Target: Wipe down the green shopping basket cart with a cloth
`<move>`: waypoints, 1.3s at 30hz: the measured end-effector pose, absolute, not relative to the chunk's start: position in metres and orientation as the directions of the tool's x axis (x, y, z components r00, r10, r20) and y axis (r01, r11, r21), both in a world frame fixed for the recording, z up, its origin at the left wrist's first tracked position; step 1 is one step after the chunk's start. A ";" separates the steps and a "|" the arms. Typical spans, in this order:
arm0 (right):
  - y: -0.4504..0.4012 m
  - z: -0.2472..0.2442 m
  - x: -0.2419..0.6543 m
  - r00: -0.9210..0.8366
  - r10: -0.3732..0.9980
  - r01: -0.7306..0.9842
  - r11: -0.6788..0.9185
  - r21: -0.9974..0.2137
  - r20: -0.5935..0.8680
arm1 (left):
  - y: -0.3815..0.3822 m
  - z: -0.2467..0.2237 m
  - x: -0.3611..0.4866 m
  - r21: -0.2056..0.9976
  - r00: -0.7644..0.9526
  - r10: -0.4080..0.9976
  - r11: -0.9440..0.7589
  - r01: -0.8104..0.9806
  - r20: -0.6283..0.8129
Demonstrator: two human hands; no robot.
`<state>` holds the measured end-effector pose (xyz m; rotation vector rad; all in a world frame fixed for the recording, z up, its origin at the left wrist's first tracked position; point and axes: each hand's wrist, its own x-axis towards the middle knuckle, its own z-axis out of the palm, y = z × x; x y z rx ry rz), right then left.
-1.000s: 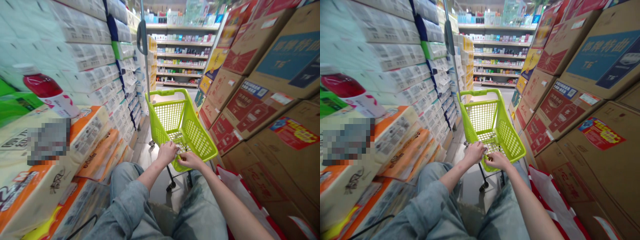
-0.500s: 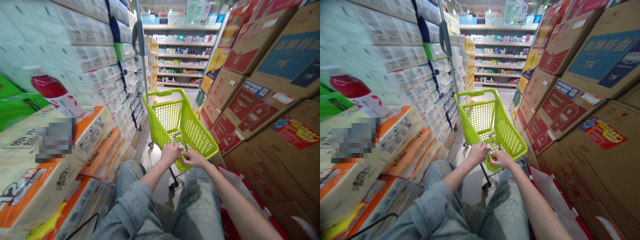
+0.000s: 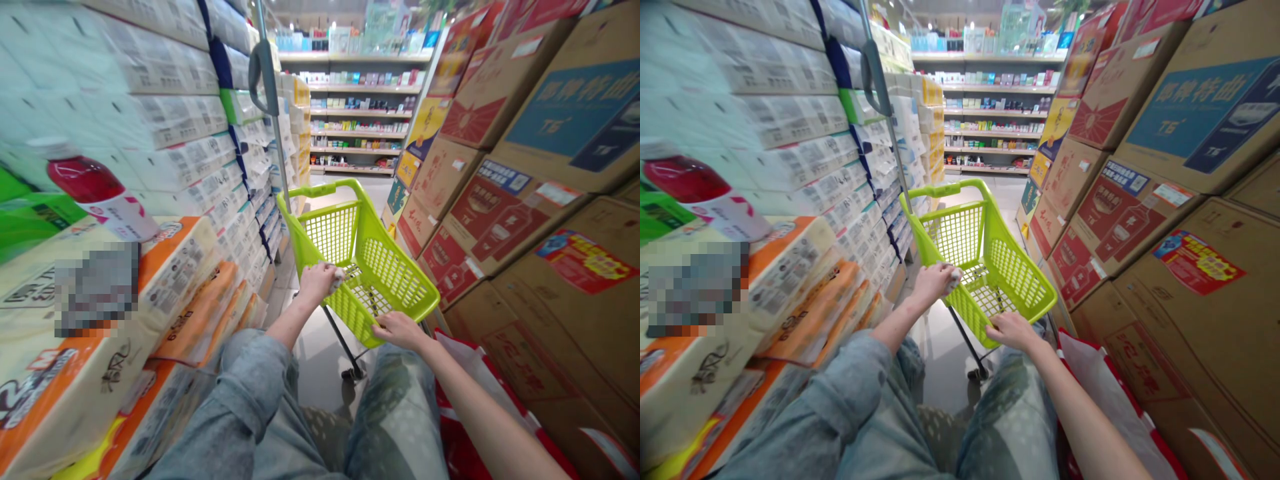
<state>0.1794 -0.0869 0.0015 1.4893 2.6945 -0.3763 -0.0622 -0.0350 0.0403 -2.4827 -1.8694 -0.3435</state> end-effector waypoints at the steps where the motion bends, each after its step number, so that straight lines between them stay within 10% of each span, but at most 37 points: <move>1: -0.087 0.002 0.181 -0.531 0.834 0.842 0.501 -0.198 -0.150 | -0.032 0.042 -0.062 0.110 0.266 0.946 -0.289 0.951 0.185; 17: -0.086 -0.005 0.152 -0.406 0.913 0.801 0.330 -0.500 -0.046 | -0.067 0.022 -0.026 0.247 0.291 0.928 -0.346 0.905 0.234; 27: -0.090 0.002 0.148 -0.393 0.919 0.830 0.338 -0.444 -0.034 | -0.058 -0.003 -0.029 0.781 -0.212 0.922 -0.132 0.611 0.322; 39: -0.091 -0.001 0.152 -0.402 0.915 0.782 0.323 -0.533 -0.037 | -0.122 -0.029 0.034 0.932 -0.207 0.936 -0.218 0.289 0.284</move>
